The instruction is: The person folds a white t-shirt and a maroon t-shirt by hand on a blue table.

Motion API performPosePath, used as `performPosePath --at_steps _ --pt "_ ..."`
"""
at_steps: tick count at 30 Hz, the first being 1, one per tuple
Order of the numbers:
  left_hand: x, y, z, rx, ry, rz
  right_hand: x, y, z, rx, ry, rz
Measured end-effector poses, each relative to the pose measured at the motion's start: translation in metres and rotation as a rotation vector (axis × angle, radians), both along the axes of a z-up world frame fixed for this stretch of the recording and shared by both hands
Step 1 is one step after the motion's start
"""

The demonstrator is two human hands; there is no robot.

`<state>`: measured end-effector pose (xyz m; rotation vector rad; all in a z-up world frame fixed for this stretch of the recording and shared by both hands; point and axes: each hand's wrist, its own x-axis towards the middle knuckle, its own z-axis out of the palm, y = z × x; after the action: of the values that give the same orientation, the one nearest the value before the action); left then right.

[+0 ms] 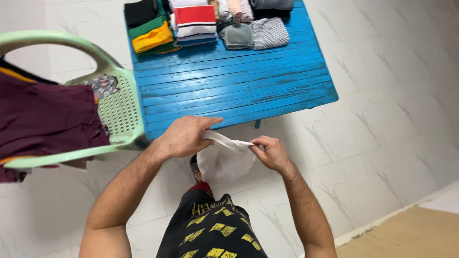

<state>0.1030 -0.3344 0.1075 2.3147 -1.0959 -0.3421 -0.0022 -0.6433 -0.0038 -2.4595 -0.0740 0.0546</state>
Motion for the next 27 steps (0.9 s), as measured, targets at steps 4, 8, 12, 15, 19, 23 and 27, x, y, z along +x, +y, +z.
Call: performPosePath --at_steps 4,8,12,15,19,23,27 --pt "0.042 -0.023 -0.004 -0.066 0.029 -0.062 0.022 -0.029 0.002 0.187 0.020 -0.077" --pt "0.076 -0.048 -0.009 -0.272 0.065 -0.151 0.056 -0.017 0.020 0.215 -0.369 -0.119" --pt "0.098 -0.080 -0.009 -0.528 -0.034 -0.299 0.083 0.034 0.061 0.083 -0.673 0.080" --pt "0.112 -0.095 -0.003 -0.567 0.008 -0.438 0.102 0.053 0.080 0.446 0.009 -0.022" --pt "0.127 -0.088 0.014 -0.408 -0.012 -0.384 0.106 0.050 0.104 -0.028 -0.365 -0.023" --pt "0.140 -0.077 0.025 -0.270 -0.050 -0.294 0.107 0.040 0.111 -0.176 -0.589 0.069" --pt "0.152 -0.069 0.036 0.185 0.091 -0.293 0.117 0.008 0.099 0.258 0.334 0.161"
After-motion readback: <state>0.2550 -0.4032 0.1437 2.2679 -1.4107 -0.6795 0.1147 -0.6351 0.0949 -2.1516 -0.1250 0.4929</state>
